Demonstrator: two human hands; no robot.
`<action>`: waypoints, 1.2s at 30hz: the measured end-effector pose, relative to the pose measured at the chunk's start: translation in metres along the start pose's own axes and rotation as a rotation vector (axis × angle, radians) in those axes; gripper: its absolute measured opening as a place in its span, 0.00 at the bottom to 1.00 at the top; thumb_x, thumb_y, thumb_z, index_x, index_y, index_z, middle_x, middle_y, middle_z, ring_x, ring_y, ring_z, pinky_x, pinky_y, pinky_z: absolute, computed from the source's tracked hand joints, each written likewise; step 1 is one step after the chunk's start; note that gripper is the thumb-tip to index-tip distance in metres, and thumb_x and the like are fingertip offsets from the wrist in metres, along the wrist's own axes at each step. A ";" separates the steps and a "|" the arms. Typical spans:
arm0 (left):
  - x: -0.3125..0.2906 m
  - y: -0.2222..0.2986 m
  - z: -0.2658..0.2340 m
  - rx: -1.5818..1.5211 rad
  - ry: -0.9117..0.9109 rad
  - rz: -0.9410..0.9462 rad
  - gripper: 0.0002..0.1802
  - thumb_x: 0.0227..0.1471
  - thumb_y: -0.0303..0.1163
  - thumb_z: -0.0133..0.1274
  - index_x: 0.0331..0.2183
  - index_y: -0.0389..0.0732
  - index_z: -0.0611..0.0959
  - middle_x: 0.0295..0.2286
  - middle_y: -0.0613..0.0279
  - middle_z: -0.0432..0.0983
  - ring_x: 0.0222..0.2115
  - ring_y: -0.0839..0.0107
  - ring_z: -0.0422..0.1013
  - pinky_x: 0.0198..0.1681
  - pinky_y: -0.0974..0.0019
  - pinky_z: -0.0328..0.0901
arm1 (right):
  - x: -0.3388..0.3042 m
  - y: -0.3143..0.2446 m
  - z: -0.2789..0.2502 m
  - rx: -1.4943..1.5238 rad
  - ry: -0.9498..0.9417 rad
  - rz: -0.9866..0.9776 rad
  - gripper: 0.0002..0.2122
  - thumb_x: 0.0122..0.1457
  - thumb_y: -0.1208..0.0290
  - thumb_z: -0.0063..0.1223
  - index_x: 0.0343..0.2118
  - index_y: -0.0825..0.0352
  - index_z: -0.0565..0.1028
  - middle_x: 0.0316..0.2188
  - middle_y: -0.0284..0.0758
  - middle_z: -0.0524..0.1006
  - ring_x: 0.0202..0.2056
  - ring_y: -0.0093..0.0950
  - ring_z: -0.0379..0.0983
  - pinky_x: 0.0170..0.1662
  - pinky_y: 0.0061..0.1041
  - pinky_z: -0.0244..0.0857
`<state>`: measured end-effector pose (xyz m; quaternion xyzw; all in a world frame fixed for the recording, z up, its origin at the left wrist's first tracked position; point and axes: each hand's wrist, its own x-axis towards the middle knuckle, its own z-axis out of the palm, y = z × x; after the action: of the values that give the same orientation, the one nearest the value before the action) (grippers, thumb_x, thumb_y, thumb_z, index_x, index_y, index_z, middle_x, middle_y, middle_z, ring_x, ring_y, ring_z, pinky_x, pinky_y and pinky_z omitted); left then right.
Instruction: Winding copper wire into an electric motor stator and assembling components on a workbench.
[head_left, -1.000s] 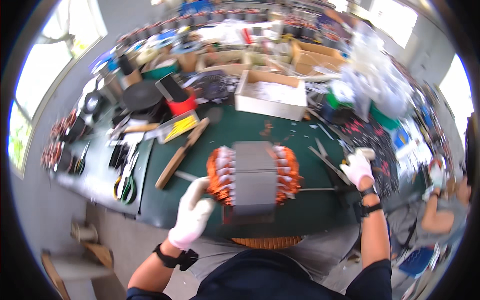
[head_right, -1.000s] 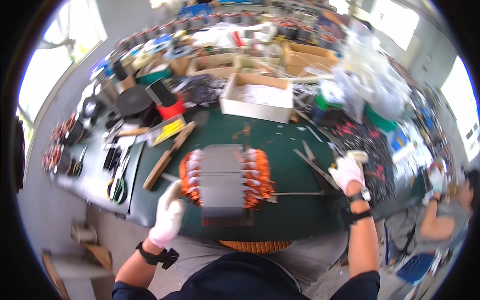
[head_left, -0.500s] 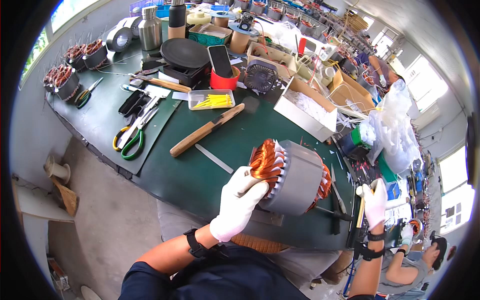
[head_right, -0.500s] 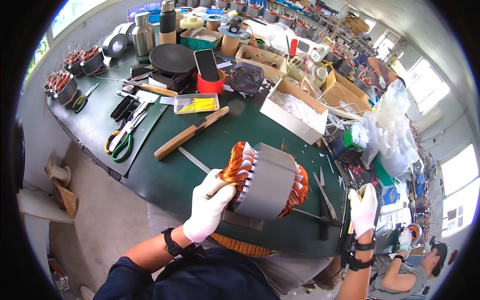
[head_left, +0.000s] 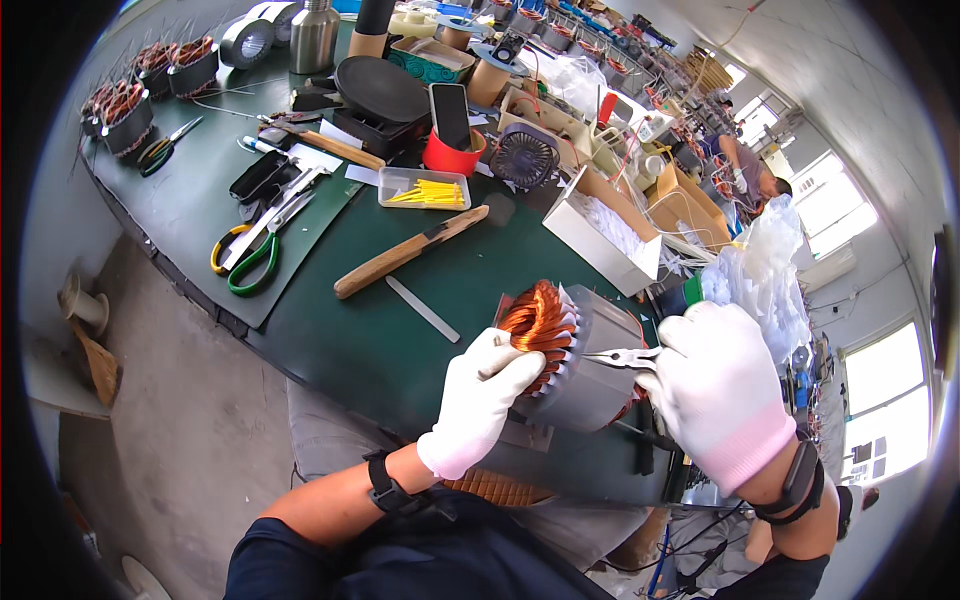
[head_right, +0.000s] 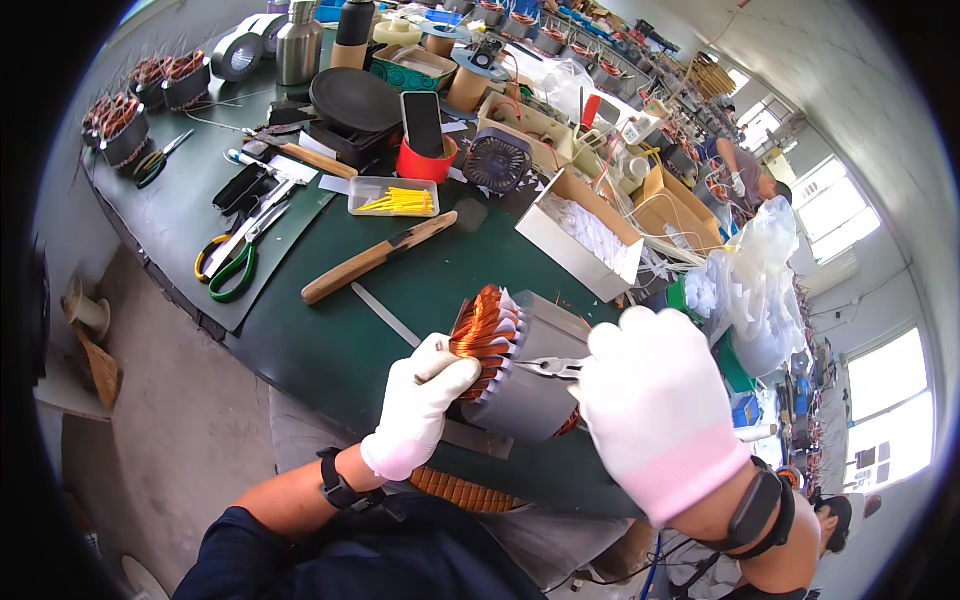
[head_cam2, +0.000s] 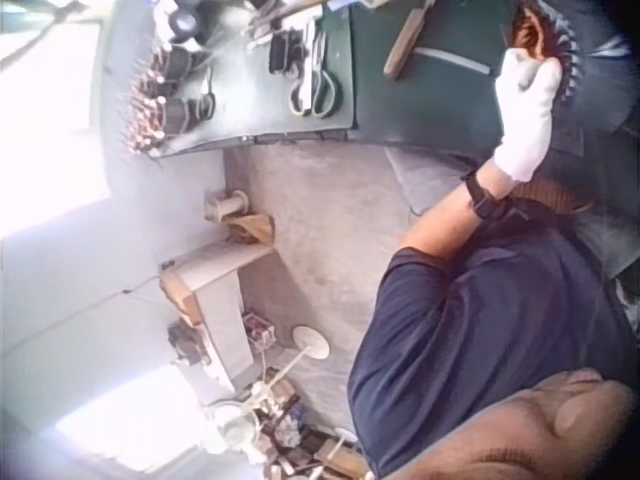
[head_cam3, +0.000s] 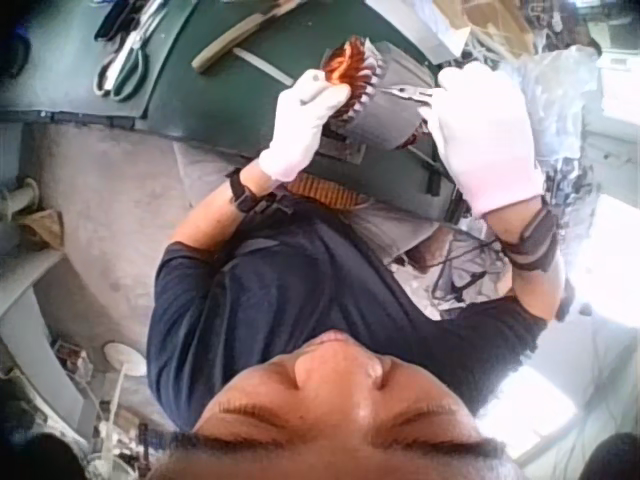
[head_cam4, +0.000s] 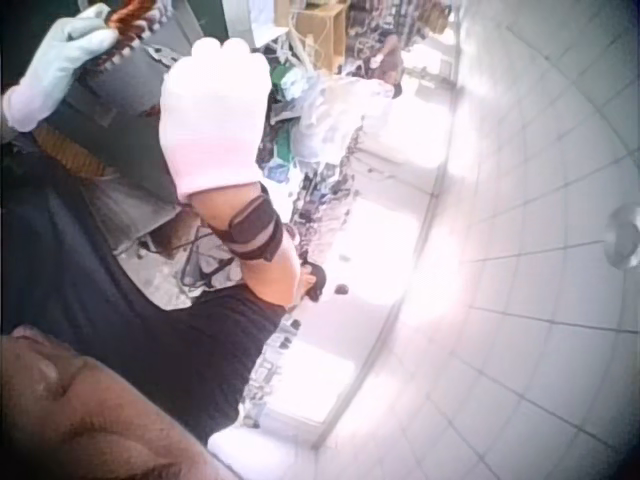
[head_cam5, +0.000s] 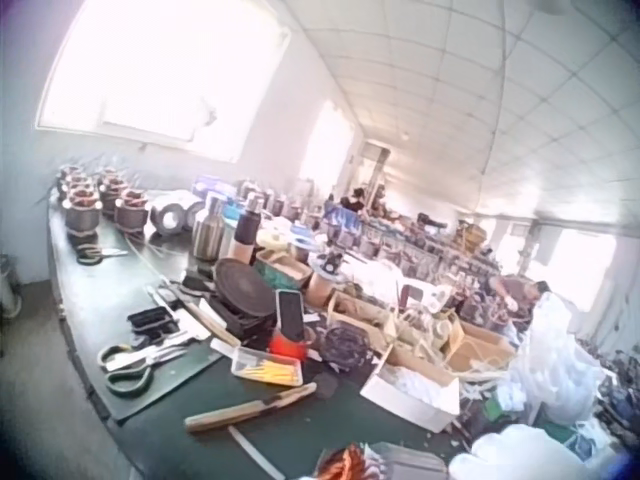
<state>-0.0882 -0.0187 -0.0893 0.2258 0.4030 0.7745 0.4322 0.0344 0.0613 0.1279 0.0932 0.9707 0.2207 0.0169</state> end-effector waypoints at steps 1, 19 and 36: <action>0.000 -0.001 0.000 0.047 0.000 0.042 0.09 0.59 0.29 0.60 0.32 0.31 0.82 0.30 0.69 0.69 0.32 0.80 0.65 0.37 0.71 0.62 | 0.009 -0.002 -0.001 -0.059 -0.071 -0.035 0.04 0.47 0.69 0.61 0.22 0.63 0.79 0.26 0.34 0.72 0.35 0.35 0.71 0.40 0.36 0.64; 0.000 -0.008 -0.009 0.144 -0.035 0.122 0.08 0.58 0.26 0.60 0.36 0.31 0.88 0.38 0.62 0.76 0.40 0.74 0.70 0.43 0.69 0.66 | 0.044 -0.028 0.006 -0.294 -0.194 -0.103 0.03 0.46 0.72 0.56 0.20 0.63 0.78 0.27 0.35 0.74 0.38 0.34 0.74 0.42 0.35 0.65; 0.002 -0.008 -0.008 0.096 -0.047 0.118 0.08 0.58 0.27 0.59 0.35 0.31 0.87 0.32 0.62 0.72 0.33 0.75 0.68 0.38 0.70 0.64 | 0.032 -0.007 0.012 -0.147 -0.200 -0.152 0.07 0.48 0.67 0.63 0.19 0.62 0.76 0.25 0.34 0.71 0.33 0.35 0.73 0.34 0.37 0.66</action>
<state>-0.0907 -0.0184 -0.1001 0.2878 0.4152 0.7728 0.3841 0.0027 0.0656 0.1145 0.0396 0.9496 0.2791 0.1370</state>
